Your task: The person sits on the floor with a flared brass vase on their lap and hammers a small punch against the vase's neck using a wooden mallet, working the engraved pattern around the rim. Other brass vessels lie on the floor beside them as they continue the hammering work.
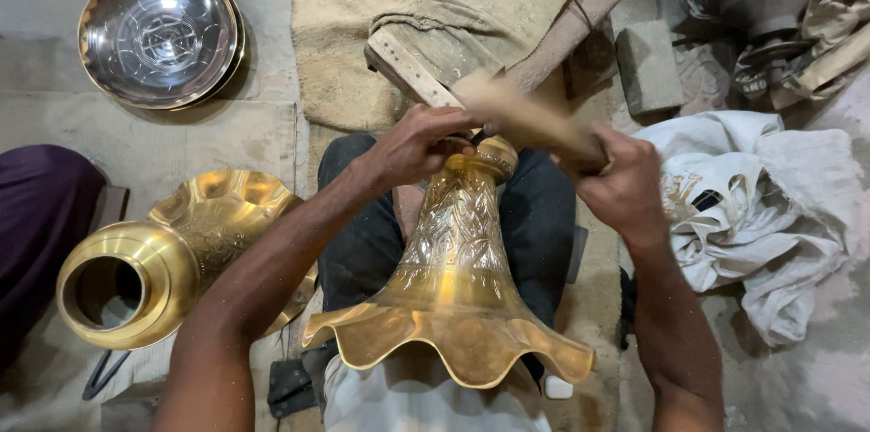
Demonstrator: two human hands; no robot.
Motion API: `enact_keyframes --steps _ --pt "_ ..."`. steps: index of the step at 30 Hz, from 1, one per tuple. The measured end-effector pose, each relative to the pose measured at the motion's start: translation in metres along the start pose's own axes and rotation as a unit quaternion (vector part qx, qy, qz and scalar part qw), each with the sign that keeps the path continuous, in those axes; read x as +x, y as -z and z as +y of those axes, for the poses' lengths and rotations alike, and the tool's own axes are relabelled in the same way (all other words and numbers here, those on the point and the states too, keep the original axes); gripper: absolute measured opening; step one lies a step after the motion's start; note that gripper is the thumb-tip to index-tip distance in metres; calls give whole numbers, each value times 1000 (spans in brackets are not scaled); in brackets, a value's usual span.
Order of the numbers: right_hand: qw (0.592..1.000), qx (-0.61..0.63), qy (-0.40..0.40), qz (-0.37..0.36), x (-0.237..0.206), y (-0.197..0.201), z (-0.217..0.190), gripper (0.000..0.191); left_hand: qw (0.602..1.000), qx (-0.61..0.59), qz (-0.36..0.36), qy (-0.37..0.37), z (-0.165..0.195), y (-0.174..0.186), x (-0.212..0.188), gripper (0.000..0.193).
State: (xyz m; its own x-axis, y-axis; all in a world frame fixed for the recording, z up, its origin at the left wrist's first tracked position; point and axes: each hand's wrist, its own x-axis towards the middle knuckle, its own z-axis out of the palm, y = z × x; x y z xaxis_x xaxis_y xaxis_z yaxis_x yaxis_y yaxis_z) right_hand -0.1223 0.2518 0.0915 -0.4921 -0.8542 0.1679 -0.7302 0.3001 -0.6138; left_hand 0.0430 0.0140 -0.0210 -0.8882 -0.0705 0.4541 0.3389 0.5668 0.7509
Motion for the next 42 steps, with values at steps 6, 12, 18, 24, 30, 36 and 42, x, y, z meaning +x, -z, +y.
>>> enact_keyframes --steps 6,12,18,24,30,36,42 --pt "983 -182 -37 5 -10 -1 6 21 996 -62 28 52 -4 4 -6 27" --pt "971 -190 65 131 -2 -5 9 27 996 -43 72 -1 -4 1 -16 28" --pt "997 -8 77 -19 16 -3 2 15 997 -12 71 37 -6 -2 -18 22" --pt "994 -80 -49 -50 18 -8 -9 18 997 -18 77 13 -4 -2 -17 22" --pt "999 33 -3 29 8 -12 -8 22 997 -42 72 -1 -2 3 -14 30" --pt "996 59 -51 32 8 -18 1 12 998 -36 59 -7 -4 6 -11 24" --pt "996 49 4 75 4 -19 -6 21 998 -21 52 -28 -5 8 -10 28"
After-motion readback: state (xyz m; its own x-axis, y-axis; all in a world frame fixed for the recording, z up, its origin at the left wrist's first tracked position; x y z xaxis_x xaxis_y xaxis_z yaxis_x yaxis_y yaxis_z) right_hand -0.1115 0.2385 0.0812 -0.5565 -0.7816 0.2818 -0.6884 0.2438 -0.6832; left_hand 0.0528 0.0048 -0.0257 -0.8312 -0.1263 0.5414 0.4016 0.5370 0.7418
